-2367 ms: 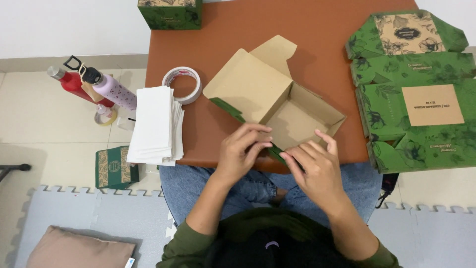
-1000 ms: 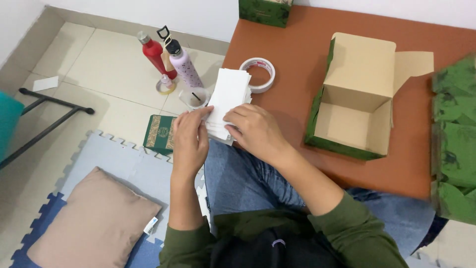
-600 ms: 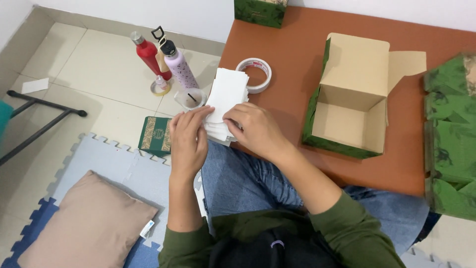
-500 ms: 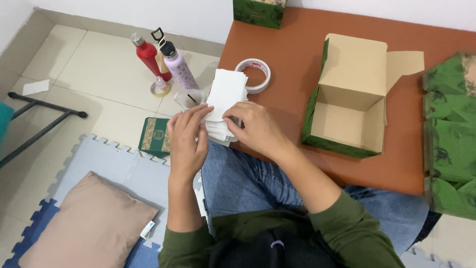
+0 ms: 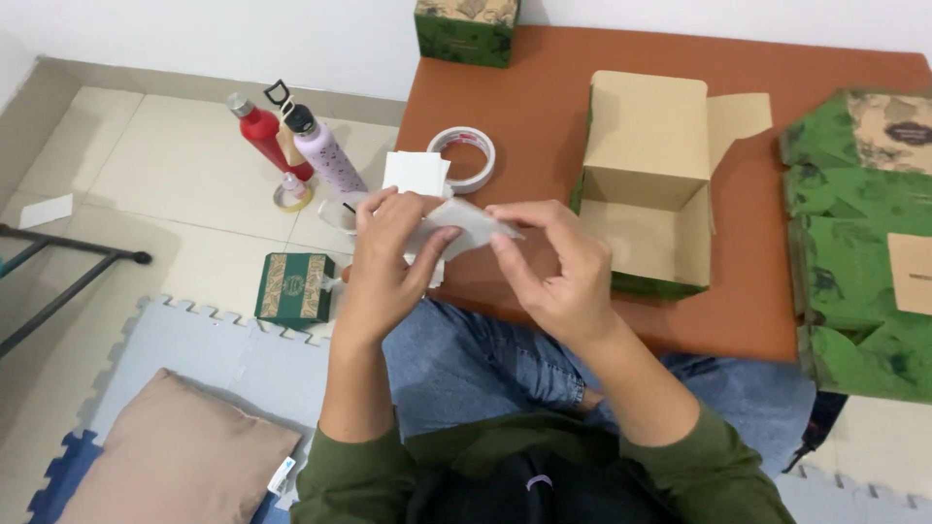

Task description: Folding and assembling cardboard packaging boxes by hand on a low table.

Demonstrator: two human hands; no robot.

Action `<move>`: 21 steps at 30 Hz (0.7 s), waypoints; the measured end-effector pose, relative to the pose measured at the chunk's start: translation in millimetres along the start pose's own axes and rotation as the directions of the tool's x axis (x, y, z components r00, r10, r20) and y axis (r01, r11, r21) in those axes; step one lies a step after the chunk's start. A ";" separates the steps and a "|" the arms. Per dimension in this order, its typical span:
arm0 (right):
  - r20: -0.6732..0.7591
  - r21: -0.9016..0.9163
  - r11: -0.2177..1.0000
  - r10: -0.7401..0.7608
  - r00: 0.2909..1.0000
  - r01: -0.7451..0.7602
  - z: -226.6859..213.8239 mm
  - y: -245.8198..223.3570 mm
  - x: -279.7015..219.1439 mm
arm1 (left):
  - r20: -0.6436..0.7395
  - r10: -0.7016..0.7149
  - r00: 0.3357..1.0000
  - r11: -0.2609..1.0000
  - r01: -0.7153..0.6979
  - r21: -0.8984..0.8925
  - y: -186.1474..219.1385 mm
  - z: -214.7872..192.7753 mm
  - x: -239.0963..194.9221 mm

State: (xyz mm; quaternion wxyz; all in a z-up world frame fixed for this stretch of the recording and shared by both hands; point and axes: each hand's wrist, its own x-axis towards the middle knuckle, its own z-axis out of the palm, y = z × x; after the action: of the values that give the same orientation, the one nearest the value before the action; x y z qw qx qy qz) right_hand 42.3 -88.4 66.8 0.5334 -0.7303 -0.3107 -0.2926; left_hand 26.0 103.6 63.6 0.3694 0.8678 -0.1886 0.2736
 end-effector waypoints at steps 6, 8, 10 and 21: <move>-0.214 -0.171 0.983 0.035 0.976 -0.072 -67.5 17.2 -14.6 | 0.124 0.191 0.974 0.981 -0.186 -0.051 39.7 37.0 34.4; -0.207 -0.185 0.981 0.027 0.978 -0.066 -97.3 30.6 -13.3 | 0.139 0.151 0.979 0.982 -0.132 -0.137 47.9 47.5 42.2; -0.198 -0.195 0.979 0.021 0.980 -0.061 -122.7 34.5 -10.6 | 0.161 0.108 0.981 0.973 -0.072 -0.217 50.5 62.9 51.1; 0.486 -0.821 0.416 0.154 0.860 0.390 -136.2 151.1 -20.9 | 0.492 0.139 0.859 0.725 -0.427 0.541 0.6 225.5 67.4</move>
State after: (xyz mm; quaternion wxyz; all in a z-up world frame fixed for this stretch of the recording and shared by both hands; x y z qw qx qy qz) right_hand 131.7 -258.2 -3.9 -0.0634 -0.9228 -0.2818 -0.2548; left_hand 153.8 -73.2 -24.9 -0.0413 0.9375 -0.2933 0.1826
